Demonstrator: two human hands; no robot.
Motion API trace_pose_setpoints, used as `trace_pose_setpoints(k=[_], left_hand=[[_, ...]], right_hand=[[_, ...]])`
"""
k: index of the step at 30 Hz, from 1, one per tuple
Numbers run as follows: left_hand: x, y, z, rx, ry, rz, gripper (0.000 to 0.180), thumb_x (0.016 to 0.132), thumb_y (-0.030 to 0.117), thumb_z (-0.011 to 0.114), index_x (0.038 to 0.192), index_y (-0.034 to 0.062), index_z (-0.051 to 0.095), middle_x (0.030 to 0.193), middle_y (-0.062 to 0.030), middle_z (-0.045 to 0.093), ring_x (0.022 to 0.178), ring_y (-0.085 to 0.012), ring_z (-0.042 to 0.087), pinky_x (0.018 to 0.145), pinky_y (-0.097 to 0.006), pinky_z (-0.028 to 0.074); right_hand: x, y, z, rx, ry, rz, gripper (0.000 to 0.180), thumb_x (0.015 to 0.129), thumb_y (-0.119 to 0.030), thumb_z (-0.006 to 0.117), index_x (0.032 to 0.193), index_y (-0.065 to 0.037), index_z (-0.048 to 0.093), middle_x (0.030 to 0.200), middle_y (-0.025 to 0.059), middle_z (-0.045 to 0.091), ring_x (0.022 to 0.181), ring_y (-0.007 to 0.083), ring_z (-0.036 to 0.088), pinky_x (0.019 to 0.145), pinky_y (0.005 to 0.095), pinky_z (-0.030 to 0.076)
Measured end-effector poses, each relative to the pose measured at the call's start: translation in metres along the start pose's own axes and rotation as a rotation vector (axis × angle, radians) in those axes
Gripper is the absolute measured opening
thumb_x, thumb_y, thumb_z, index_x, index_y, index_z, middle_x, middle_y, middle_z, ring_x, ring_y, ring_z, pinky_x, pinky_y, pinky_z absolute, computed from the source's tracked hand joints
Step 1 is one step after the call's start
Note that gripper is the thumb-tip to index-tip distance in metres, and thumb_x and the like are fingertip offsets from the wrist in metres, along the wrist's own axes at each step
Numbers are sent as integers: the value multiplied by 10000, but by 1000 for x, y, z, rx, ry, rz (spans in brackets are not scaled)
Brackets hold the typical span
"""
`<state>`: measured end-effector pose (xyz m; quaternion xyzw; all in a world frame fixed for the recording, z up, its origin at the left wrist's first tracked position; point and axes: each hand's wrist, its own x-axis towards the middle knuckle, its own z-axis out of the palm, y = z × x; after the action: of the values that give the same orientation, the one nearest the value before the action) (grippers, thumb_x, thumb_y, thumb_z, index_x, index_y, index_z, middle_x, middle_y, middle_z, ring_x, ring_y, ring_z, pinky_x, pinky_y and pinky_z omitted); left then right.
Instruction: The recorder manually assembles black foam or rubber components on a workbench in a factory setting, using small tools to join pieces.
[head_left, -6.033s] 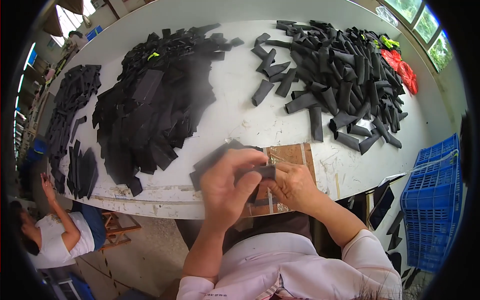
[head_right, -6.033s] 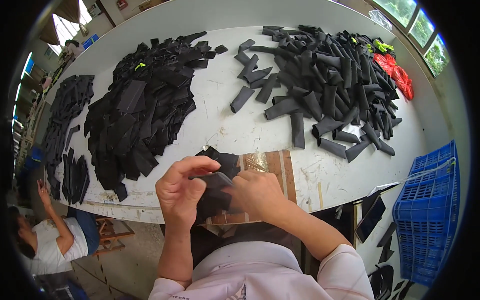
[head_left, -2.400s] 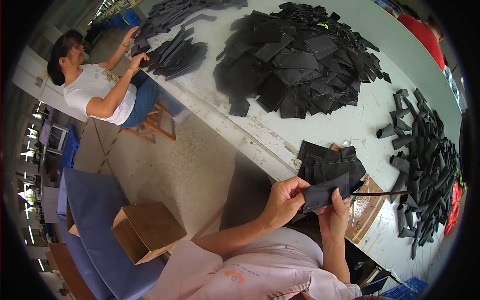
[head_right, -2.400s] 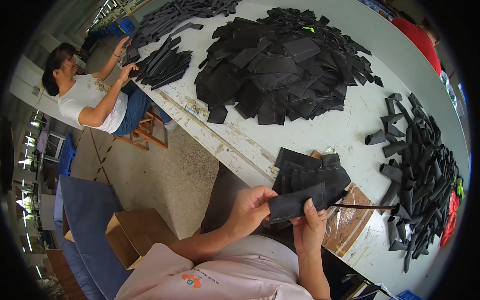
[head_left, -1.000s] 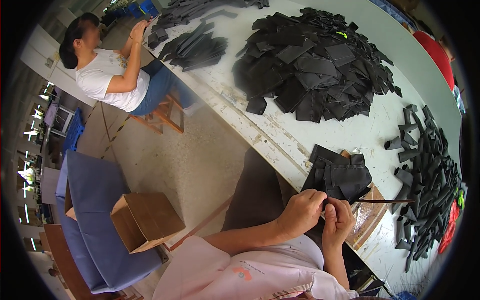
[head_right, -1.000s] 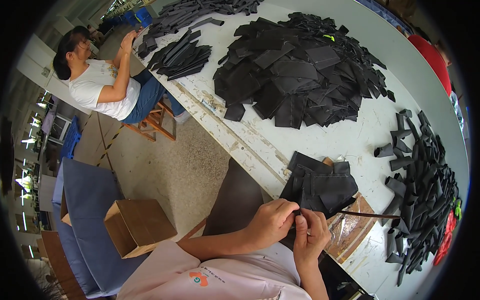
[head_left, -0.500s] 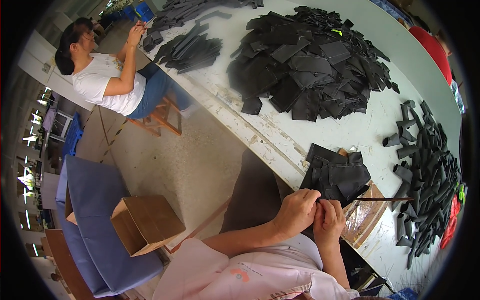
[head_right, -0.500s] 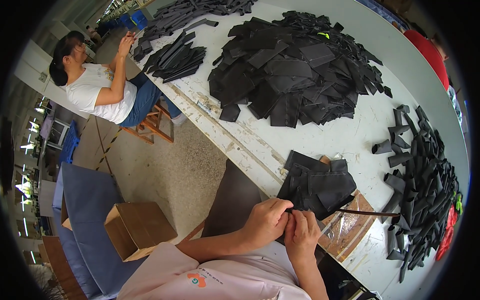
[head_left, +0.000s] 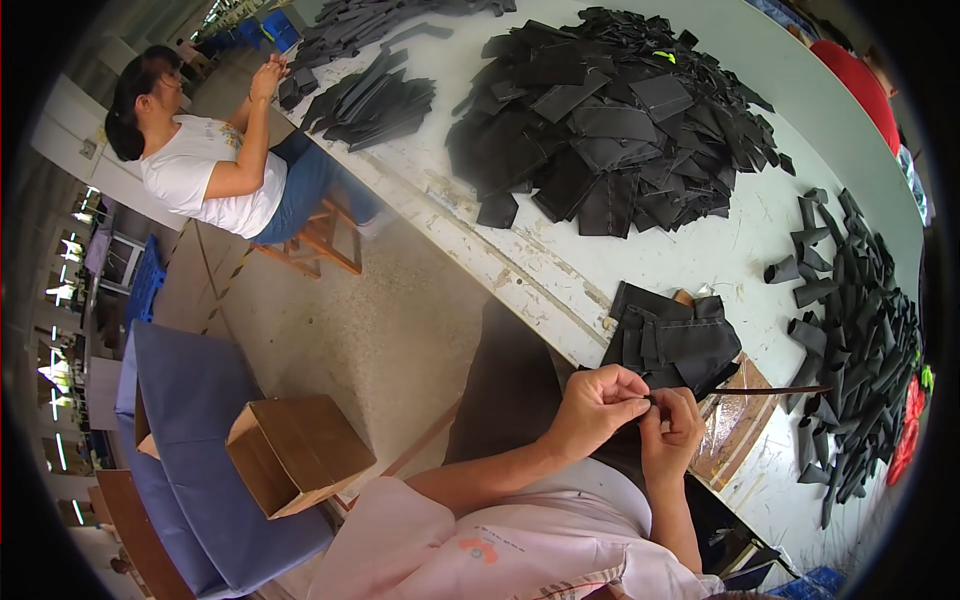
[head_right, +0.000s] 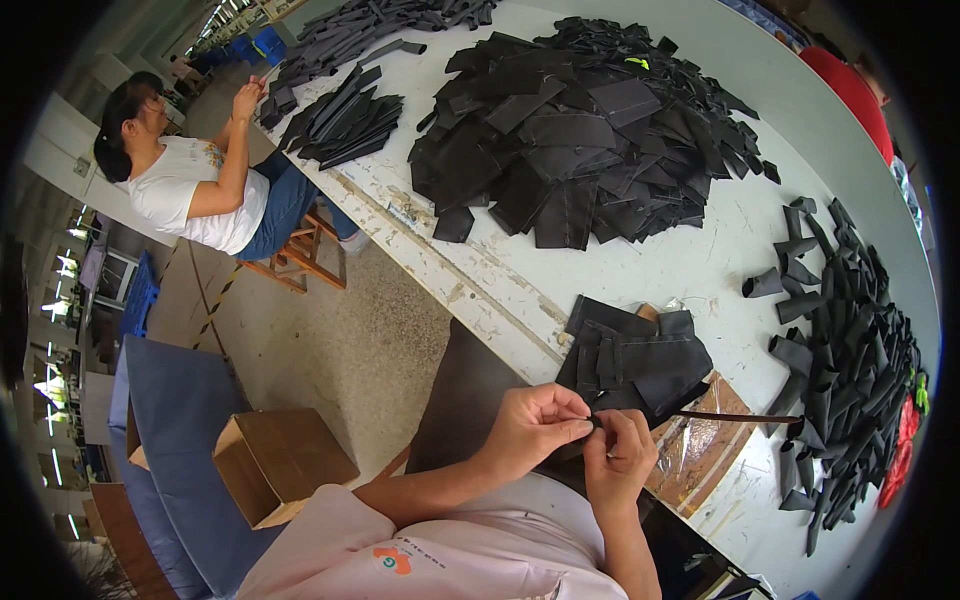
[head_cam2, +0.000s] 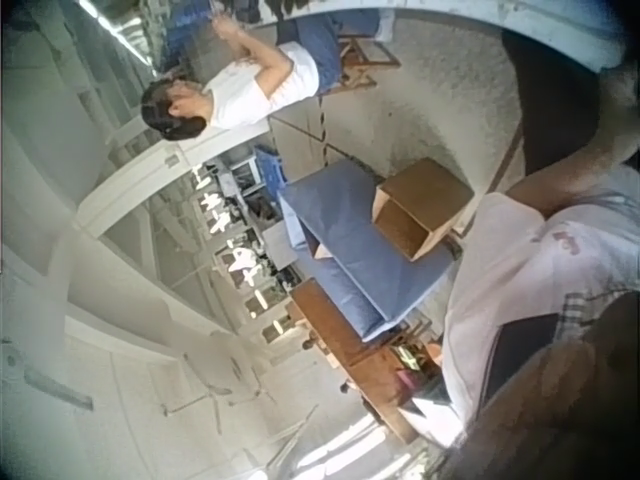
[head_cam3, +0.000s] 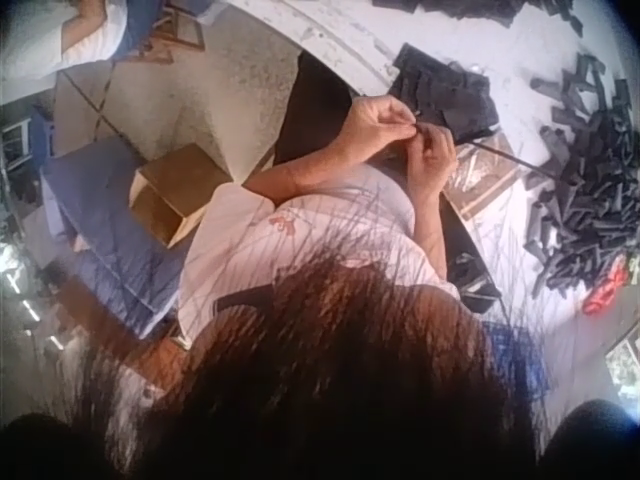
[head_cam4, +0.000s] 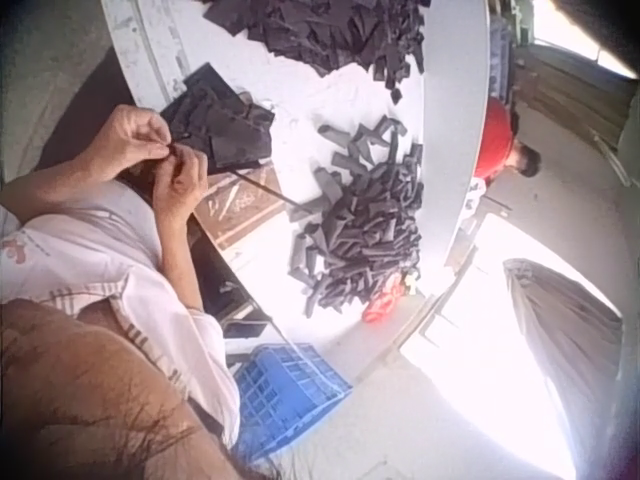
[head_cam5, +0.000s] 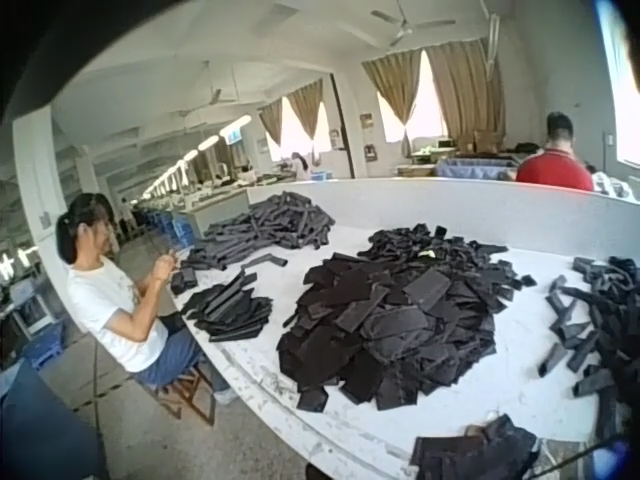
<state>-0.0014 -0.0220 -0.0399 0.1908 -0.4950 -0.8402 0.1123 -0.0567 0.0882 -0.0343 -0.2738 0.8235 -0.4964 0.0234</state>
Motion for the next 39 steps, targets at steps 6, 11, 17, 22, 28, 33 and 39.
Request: trace_pose_setpoints(k=[6,11,17,22,28,33,39], left_hand=[[-10,38,10,-20,-200,-74,200,739,-41,561,935,-17,526,690,8,532,538,5,436,521,-143,365],[-13,27,21,168,-5,48,215,716,-60,543,927,-22,531,657,16,507,467,28,382,413,-151,295],[-6,21,26,425,151,372,161,693,-86,548,829,-4,574,730,-15,548,479,6,415,404,-164,317],[2,15,29,502,215,583,168,693,-106,535,817,-2,578,770,-35,566,509,-15,461,433,-170,375],[-4,22,20,336,111,297,127,731,-104,503,815,-26,559,742,-50,594,581,-25,519,461,-173,412],[4,35,6,-192,-279,2,173,751,-96,519,898,-12,486,774,-61,590,708,-69,572,571,-178,452],[-9,39,0,-299,-770,-428,334,708,-33,561,1024,3,459,759,-25,542,608,-52,470,556,-123,334]], right_hand=[[1,-5,-16,362,-44,101,47,697,10,556,743,14,546,673,29,480,555,75,392,479,195,294],[4,-12,-21,686,-39,335,55,746,-31,598,733,14,568,682,9,482,512,57,381,449,178,276],[13,-9,-21,1158,-97,544,31,753,-16,587,767,12,585,667,12,474,497,66,381,423,173,287],[13,-5,-25,1445,-259,649,104,766,-96,609,785,-15,546,668,24,480,525,82,408,432,176,302],[10,-5,-22,1189,-272,500,170,787,-179,606,786,-39,509,673,16,484,555,87,437,447,183,323],[10,-9,-24,1057,-196,504,186,791,-195,602,798,-24,530,684,18,491,552,89,450,466,174,351],[1,-17,-34,1141,-289,392,287,707,-275,672,673,-19,547,756,43,479,732,150,456,686,266,360]])
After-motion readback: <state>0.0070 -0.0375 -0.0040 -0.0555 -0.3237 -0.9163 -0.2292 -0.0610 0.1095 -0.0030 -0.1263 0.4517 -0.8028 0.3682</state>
